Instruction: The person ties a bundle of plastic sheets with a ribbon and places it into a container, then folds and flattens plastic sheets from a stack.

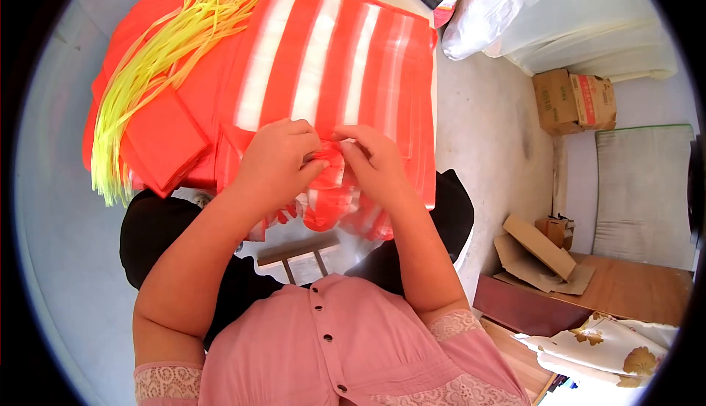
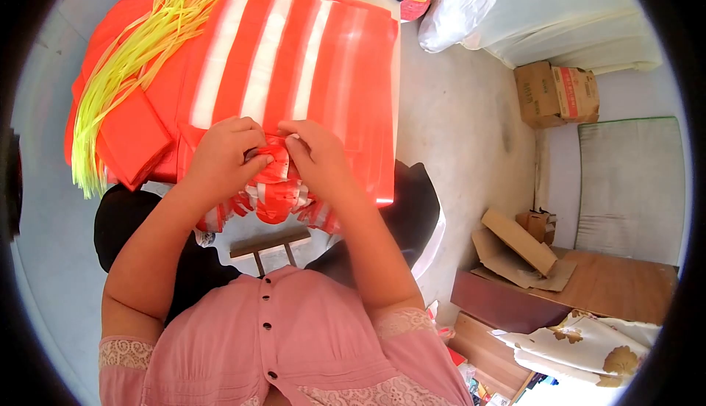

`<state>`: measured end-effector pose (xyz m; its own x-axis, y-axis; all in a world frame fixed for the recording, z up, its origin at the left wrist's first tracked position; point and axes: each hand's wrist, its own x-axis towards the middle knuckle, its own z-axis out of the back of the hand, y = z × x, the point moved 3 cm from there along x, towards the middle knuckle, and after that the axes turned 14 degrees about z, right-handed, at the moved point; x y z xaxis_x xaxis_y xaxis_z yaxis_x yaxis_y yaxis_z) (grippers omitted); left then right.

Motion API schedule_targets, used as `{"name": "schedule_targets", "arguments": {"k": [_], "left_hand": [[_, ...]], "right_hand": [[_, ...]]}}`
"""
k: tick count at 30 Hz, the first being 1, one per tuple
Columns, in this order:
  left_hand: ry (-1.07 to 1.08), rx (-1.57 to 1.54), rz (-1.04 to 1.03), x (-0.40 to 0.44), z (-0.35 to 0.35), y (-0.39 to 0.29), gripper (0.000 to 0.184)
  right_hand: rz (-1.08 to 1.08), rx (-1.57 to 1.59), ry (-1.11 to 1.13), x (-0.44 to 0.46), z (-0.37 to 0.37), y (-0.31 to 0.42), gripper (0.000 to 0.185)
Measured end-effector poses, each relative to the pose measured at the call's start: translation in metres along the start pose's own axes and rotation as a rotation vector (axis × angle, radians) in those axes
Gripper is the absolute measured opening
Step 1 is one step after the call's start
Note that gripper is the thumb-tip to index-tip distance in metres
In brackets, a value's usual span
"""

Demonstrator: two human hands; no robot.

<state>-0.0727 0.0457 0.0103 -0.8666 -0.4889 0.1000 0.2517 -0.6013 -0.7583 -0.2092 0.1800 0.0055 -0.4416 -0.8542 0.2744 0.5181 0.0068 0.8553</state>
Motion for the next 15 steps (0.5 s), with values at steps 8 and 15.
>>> {"name": "schedule_targets", "arguments": {"k": [8,15], "left_hand": [[-0.053,-0.005,0.135,0.005,-0.005,-0.005,0.018],[-0.151,0.205,-0.103,0.000,-0.005,0.009,0.019]], "right_hand": [[0.611,-0.326,0.167,-0.035,-0.003,0.021,0.026],[0.493,-0.477,0.187,-0.037,-0.005,0.015,0.036]]}}
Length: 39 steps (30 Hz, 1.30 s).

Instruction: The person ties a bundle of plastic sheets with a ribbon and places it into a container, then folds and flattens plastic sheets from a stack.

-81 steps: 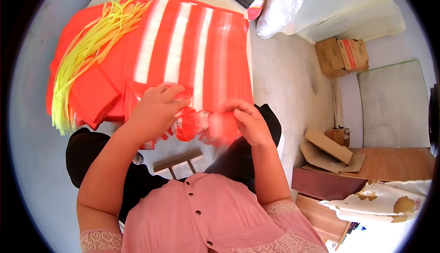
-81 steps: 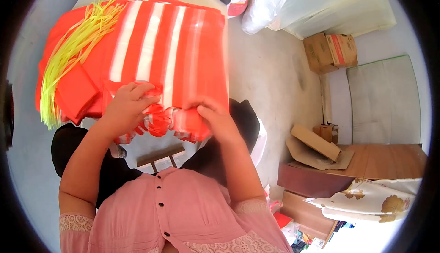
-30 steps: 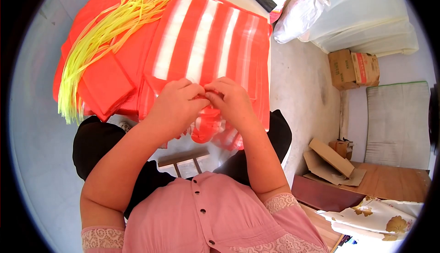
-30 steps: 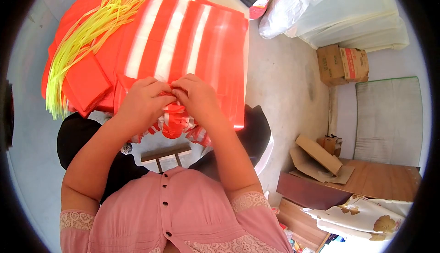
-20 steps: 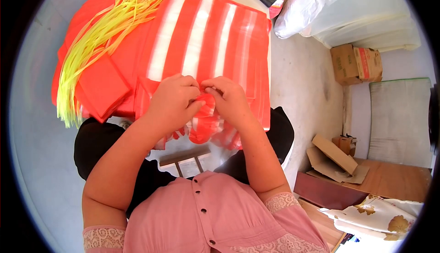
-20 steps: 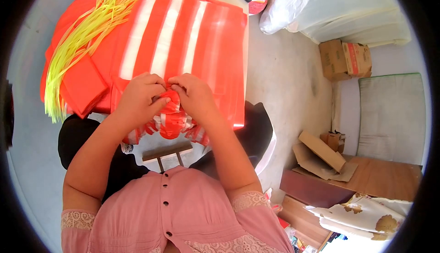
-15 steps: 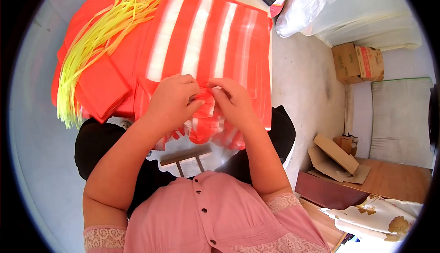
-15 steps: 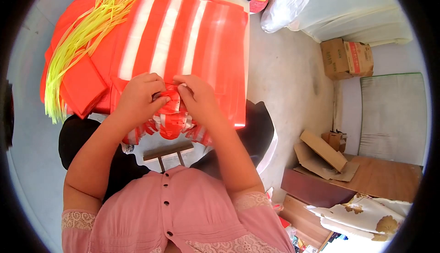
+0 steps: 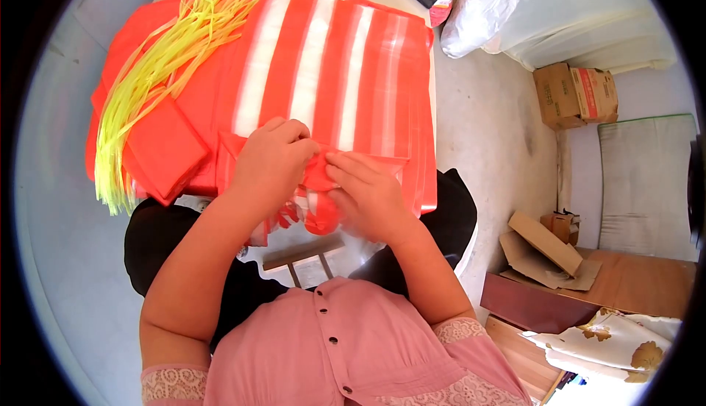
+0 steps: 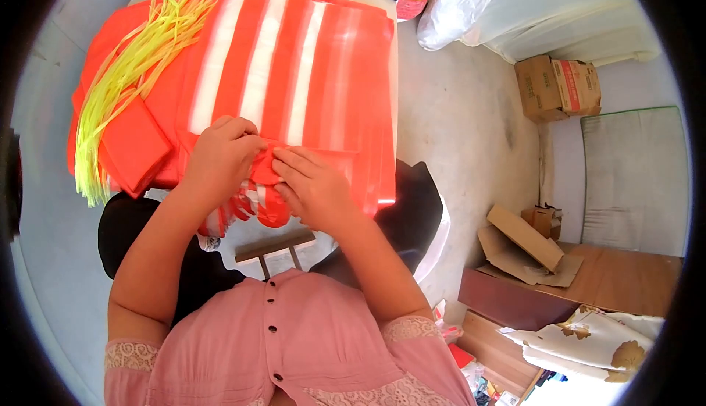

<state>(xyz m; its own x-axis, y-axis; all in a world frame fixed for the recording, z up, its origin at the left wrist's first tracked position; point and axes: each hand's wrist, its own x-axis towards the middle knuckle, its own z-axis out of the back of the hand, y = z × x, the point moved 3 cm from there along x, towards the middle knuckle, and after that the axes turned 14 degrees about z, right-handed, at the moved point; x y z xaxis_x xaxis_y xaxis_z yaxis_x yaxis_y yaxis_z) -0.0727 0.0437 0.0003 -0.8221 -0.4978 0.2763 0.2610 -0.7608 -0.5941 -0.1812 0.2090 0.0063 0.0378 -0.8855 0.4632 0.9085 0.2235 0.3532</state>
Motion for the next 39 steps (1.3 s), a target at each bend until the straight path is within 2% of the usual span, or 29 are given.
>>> {"name": "schedule_targets", "arguments": {"k": [5,11,16,22,28,31,34,37,39], "left_hand": [[0.105,0.051,-0.088,-0.006,0.017,-0.001,0.036],[0.185,0.054,-0.098,-0.016,0.031,-0.005,0.056],[0.133,0.109,-0.118,-0.015,0.036,-0.002,0.052],[0.108,0.106,-0.149,-0.013,0.040,0.003,0.044],[0.027,0.135,-0.124,-0.016,0.041,0.008,0.038],[0.011,0.154,-0.112,-0.016,0.045,0.011,0.035],[-0.019,0.171,-0.118,-0.016,0.050,0.014,0.032],[-0.040,0.171,-0.071,-0.021,0.055,0.023,0.030],[-0.014,0.141,-0.050,-0.023,0.058,0.028,0.027]], "right_hand": [[0.039,-0.064,0.050,0.010,0.007,0.000,0.040],[0.084,-0.187,0.093,0.016,0.005,0.001,0.046],[0.041,-0.193,0.060,0.019,0.004,-0.001,0.042],[-0.122,0.038,0.105,0.025,0.013,-0.008,0.036],[-0.257,0.081,0.176,0.035,0.023,-0.001,0.031],[-0.108,-0.119,0.200,0.033,0.014,0.000,0.030],[-0.025,-0.203,0.052,0.027,0.005,-0.001,0.038],[-0.092,-0.122,0.057,0.022,0.007,-0.005,0.030],[-0.128,-0.077,0.177,0.024,0.018,-0.007,0.026]]}}
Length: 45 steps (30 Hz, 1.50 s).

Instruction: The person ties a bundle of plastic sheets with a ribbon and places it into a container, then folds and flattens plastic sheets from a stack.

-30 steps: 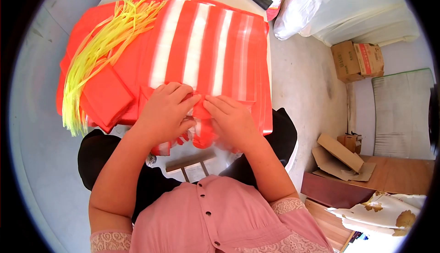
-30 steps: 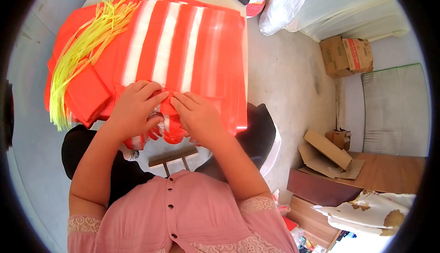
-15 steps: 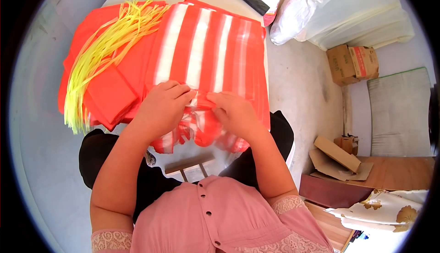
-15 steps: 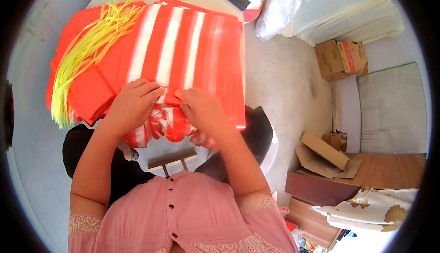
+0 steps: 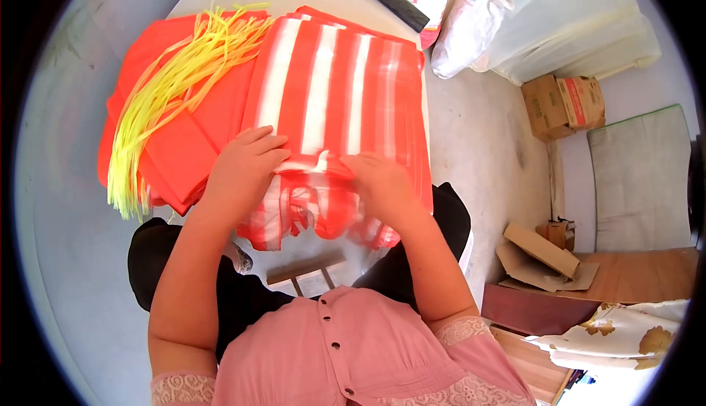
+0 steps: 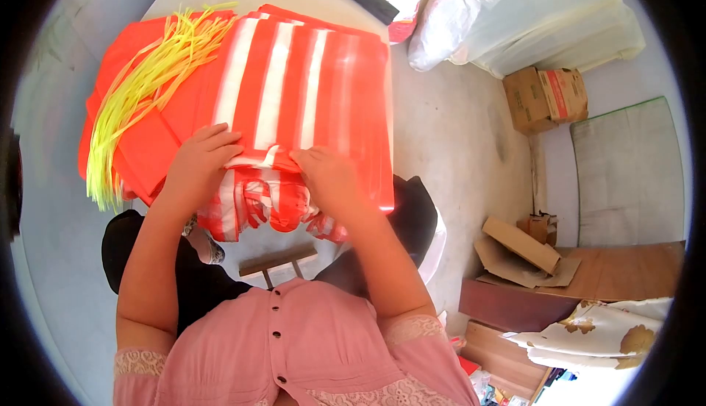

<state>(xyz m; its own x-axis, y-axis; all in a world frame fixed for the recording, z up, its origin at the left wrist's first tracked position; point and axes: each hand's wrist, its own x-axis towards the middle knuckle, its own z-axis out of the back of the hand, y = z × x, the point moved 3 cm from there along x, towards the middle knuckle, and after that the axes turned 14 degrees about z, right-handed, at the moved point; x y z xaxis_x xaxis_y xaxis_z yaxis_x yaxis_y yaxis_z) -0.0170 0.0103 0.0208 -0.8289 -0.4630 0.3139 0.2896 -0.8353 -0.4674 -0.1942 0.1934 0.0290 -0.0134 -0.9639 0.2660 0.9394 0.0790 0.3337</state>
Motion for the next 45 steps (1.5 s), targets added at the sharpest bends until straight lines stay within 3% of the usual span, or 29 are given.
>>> {"name": "schedule_targets", "arguments": {"k": [2,5,8,11,16,20,22,25,28,33,37,41,45], "left_hand": [[0.059,-0.053,-0.001,0.000,0.008,0.002,0.024],[0.346,-0.176,0.377,-0.006,0.022,-0.002,0.018],[0.401,-0.304,0.551,-0.009,0.027,0.003,0.019],[0.276,-0.385,0.518,-0.014,0.024,0.009,0.017],[0.225,-0.477,0.659,-0.015,0.012,0.027,0.018],[0.204,-0.490,0.738,-0.011,0.004,0.033,0.021],[0.172,-0.443,0.745,-0.008,0.001,0.033,0.023],[0.148,-0.355,0.739,-0.004,-0.001,0.033,0.025],[0.159,-0.339,0.768,-0.002,-0.002,0.033,0.027],[0.135,-0.363,0.760,-0.006,-0.007,0.039,0.026],[0.126,-0.345,0.793,-0.007,-0.005,0.036,0.021],[0.069,-0.348,0.712,-0.014,-0.007,0.041,0.022],[0.229,-0.410,0.656,-0.020,0.011,0.030,0.034]], "right_hand": [[-0.043,0.060,0.143,0.001,0.017,-0.005,0.024],[-0.147,0.204,0.334,0.006,0.041,-0.008,0.019],[-0.232,0.330,0.398,0.019,0.052,-0.016,0.018],[-0.294,0.378,0.405,0.029,0.042,-0.044,0.023],[-0.480,0.484,0.402,0.047,0.034,-0.065,0.028],[-0.423,0.412,0.346,0.052,0.019,-0.079,0.030],[-0.419,0.308,0.331,0.054,0.016,-0.078,0.030],[-0.467,0.169,0.147,0.044,0.016,-0.073,0.032],[-0.378,-0.055,-0.073,0.020,0.016,-0.073,0.028],[-0.310,-0.102,-0.225,-0.037,0.011,-0.080,0.021],[0.142,-0.304,-0.173,-0.056,0.019,-0.054,0.032],[0.025,-0.170,-0.063,-0.060,0.019,-0.042,0.047],[-0.074,-0.056,-0.029,-0.056,0.024,-0.047,0.050]]}}
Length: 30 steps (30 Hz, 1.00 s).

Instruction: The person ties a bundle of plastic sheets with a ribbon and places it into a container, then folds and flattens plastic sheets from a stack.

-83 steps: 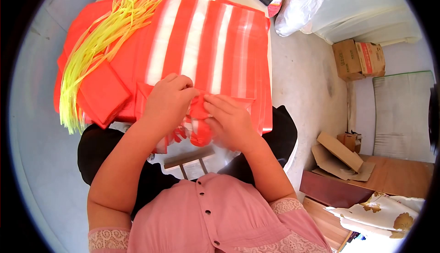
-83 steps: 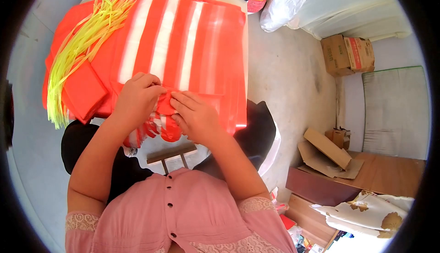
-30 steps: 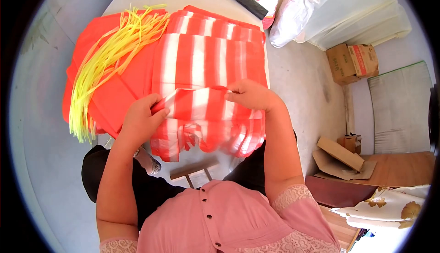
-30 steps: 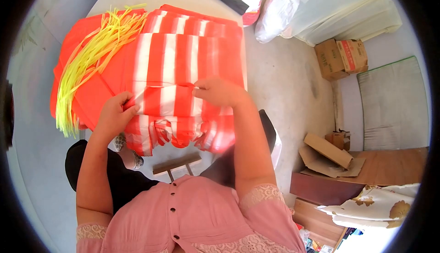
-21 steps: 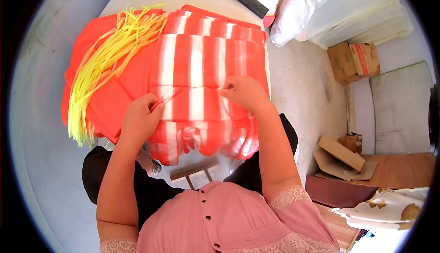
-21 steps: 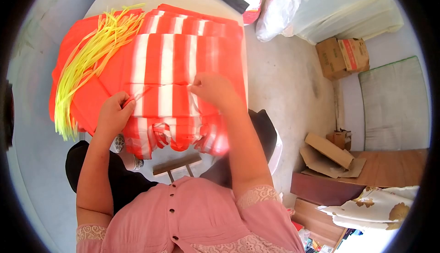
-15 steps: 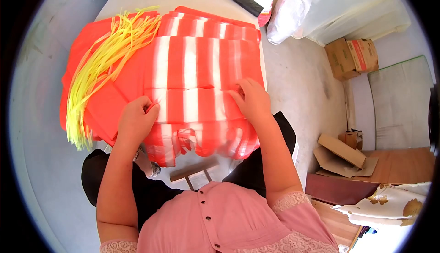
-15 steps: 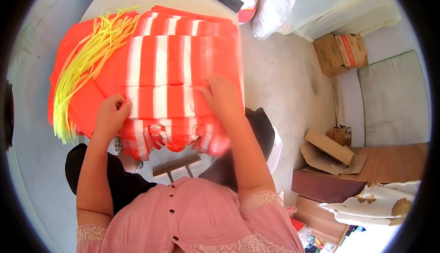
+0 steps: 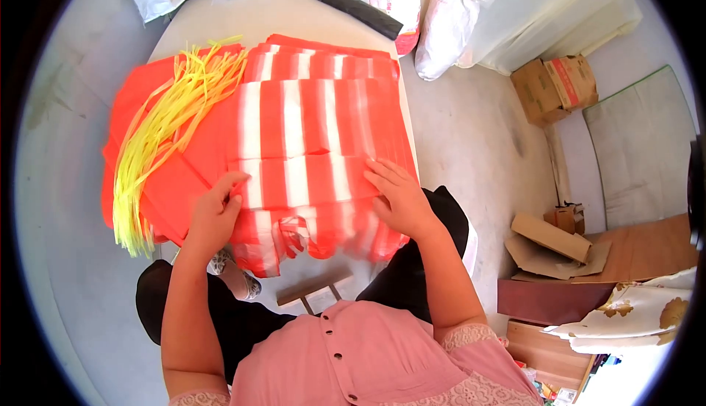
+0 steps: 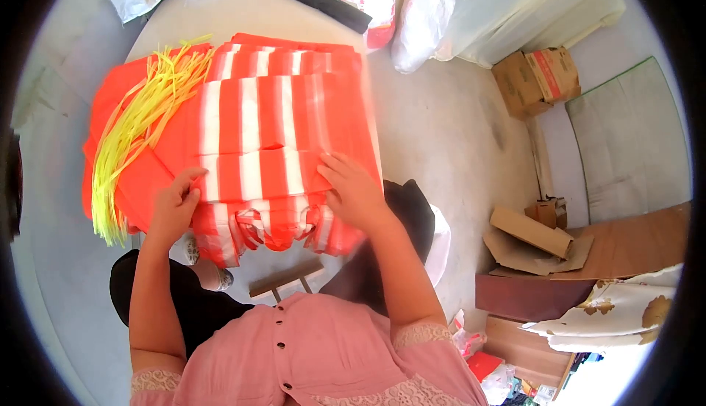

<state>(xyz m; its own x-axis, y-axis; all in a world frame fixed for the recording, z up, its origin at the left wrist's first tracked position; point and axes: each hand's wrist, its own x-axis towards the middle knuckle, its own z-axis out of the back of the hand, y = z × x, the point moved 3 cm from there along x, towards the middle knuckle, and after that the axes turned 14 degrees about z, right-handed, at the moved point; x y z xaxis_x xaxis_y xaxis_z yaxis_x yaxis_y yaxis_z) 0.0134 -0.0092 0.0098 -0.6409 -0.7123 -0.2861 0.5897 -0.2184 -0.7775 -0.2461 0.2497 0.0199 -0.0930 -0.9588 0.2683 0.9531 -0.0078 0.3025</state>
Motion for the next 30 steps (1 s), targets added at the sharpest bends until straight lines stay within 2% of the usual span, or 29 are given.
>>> {"name": "schedule_targets", "arguments": {"k": [3,10,16,19,22,25,29,30], "left_hand": [[0.063,-0.075,-0.135,-0.006,-0.001,0.004,0.046],[-0.034,0.200,-0.241,-0.009,-0.002,-0.002,0.055],[-0.178,0.234,-0.332,-0.013,-0.002,-0.006,0.046],[-0.198,0.133,-0.308,-0.017,0.002,-0.008,0.039],[-0.235,0.117,-0.321,-0.016,0.007,-0.008,0.033],[-0.245,0.098,-0.346,-0.014,0.008,-0.008,0.031],[-0.262,0.100,-0.375,-0.014,0.009,-0.012,0.030],[-0.275,0.096,-0.385,-0.014,0.009,-0.012,0.030]], "right_hand": [[-0.035,-0.014,0.054,0.005,0.004,0.001,0.051],[-0.019,-0.164,0.093,0.005,-0.002,0.001,0.050],[0.042,-0.153,0.035,-0.001,0.012,0.001,0.045],[-0.134,-0.091,0.125,0.001,0.029,0.000,0.033],[-0.146,0.005,0.108,0.000,0.041,-0.004,0.026],[-0.020,0.017,0.000,0.005,0.045,0.019,0.030],[0.166,-0.040,0.059,0.017,0.011,0.031,0.051],[0.142,-0.063,0.047,0.016,0.005,0.027,0.052]]}}
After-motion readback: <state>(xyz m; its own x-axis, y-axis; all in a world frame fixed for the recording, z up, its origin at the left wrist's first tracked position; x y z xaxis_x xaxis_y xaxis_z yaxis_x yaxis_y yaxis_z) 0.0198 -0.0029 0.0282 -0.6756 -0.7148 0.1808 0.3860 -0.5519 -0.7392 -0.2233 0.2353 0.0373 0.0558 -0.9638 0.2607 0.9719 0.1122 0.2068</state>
